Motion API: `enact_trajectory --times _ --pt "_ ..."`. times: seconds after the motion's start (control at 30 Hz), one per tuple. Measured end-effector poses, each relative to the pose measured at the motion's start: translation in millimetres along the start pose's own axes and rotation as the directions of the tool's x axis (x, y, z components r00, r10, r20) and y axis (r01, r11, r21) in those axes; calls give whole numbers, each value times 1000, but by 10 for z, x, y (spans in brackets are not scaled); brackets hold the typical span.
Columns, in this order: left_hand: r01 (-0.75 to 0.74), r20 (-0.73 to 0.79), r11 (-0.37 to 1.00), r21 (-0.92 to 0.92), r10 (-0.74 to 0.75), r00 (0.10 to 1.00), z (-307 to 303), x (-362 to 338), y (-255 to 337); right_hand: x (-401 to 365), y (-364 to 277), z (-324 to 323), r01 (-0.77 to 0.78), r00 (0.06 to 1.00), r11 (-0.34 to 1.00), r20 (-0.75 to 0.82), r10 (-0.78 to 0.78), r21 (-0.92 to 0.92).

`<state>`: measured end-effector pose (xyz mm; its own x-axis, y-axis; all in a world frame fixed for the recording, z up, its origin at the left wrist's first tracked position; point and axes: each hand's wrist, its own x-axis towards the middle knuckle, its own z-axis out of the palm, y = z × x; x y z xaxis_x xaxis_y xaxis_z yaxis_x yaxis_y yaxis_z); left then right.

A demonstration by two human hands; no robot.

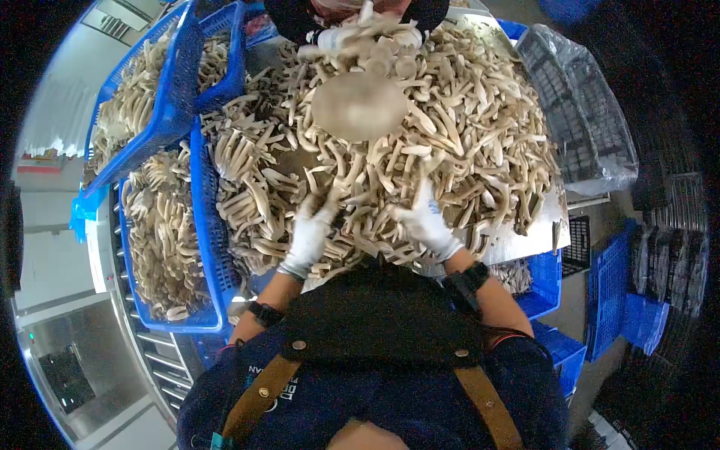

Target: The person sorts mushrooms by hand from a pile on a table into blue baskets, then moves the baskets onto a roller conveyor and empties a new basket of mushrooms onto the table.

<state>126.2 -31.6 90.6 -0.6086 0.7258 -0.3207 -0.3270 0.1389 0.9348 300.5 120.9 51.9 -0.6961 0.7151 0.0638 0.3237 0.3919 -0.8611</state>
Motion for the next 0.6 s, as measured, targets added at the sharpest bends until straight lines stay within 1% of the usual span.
enact_trajectory --times 0.03,0.07,0.1,0.13,0.17,0.2,0.23,0.27,0.3,0.33,0.37,0.4,0.43,0.47,0.5,0.53,0.6 --pt "123 -58 992 -4 -123 991 -109 6 114 -2 -49 -116 -9 998 1000 -68 7 -25" --pt "75 -114 995 62 -68 991 -232 122 -12 4 -32 -214 -17 991 998 -134 10 -53" --pt "34 -169 991 133 -11 986 -356 237 -138 17 26 -204 182 981 941 -7 -192 -286" --pt "46 -156 978 202 -14 988 -391 314 -215 30 82 -195 394 916 794 121 -384 -462" --pt "67 -56 956 285 -53 997 -324 390 -306 18 4 19 334 923 926 259 -284 -175" --pt "62 62 929 366 -91 994 -216 436 -431 27 -68 217 199 882 974 412 -227 109" --pt "31 159 916 400 -103 982 -117 468 -474 32 -132 387 402 752 894 628 -200 -196" --pt "-38 226 910 412 -62 972 -110 500 -331 55 -148 526 625 603 666 793 -80 -407" --pt "-107 291 903 416 -21 956 -102 530 -188 125 122 604 661 654 591 742 -151 -462" --pt "-93 232 920 381 2 973 -195 494 -21 397 -299 448 440 606 629 729 318 -641" --pt "-27 25 964 264 21 999 -383 413 118 512 -127 458 491 714 570 680 169 -658" --pt "-167 -97 685 709 329 939 -678 312 266 594 63 444 523 791 511 612 7 -682" --pt "-22 -36 104 994 525 850 -993 314 384 705 96 476 488 766 522 630 130 -700" --pt "165 -93 -94 982 518 850 -1280 275 394 819 87 498 447 736 523 631 245 -726" --pt "175 -138 -58 983 394 909 -1618 354 256 773 -20 444 539 757 491 649 74 -684" --pt "121 -112 -38 992 175 978 -1947 510 33 795 -183 450 513 743 513 655 135 -688" --pt "156 -178 188 970 105 978 -2087 702 -270 800 -573 506 397 777 709 625 77 -582"
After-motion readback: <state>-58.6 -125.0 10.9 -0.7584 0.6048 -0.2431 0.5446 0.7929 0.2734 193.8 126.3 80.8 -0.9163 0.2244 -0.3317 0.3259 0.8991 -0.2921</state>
